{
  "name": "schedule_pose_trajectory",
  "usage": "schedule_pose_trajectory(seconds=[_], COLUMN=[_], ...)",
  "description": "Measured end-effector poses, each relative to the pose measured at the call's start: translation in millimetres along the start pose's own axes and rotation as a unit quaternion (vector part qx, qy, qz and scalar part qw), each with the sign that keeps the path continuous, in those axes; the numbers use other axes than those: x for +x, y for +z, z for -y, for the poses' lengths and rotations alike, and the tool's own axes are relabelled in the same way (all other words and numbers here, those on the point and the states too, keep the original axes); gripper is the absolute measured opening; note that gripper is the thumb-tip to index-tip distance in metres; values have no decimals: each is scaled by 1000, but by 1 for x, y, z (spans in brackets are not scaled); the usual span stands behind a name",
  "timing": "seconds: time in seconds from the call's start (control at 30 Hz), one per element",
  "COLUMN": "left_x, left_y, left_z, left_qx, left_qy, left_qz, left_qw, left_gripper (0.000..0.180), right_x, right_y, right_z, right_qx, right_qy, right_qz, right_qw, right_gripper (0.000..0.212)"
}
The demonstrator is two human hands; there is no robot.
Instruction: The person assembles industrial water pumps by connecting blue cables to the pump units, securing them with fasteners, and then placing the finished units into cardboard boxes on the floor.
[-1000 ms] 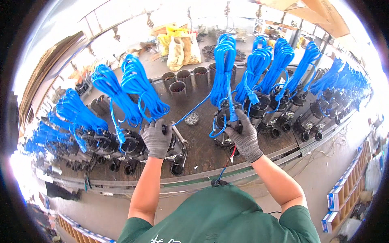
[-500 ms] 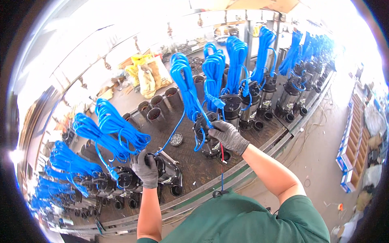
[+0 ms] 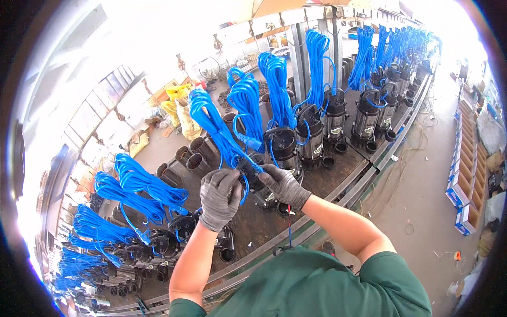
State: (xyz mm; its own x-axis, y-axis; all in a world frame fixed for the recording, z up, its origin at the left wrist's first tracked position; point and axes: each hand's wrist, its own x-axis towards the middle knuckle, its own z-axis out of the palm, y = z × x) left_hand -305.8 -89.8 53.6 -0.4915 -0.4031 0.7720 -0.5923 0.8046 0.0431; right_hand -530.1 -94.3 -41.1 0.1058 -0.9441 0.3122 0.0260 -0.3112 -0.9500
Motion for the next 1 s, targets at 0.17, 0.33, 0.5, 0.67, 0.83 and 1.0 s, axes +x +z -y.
schedule_pose_trajectory(seconds=[0.17,0.33,0.5,0.67,0.83,1.0], left_x=[61,94,120,132,143,160], left_y=[20,38,54,78,101,101], left_z=[3,31,29,7,-20,-33], left_qx=[122,209,188,82,-22,-171], left_qy=[59,94,159,138,33,-85], left_qz=[29,84,146,204,227,224], left_qw=[990,970,958,966,973,956], left_gripper=[47,30,45,53,59,44], right_x=[-13,-3,36,72,66,51], right_y=[-73,-157,-337,-453,-326,-228], right_z=[-23,-26,-25,41,77,45], right_qx=[236,400,448,252,39,72], right_qy=[210,193,54,-83,-32,24], right_qz=[90,-169,-266,-337,-93,116], right_qw=[945,880,852,903,994,990], right_gripper=[74,42,33,22,31,28])
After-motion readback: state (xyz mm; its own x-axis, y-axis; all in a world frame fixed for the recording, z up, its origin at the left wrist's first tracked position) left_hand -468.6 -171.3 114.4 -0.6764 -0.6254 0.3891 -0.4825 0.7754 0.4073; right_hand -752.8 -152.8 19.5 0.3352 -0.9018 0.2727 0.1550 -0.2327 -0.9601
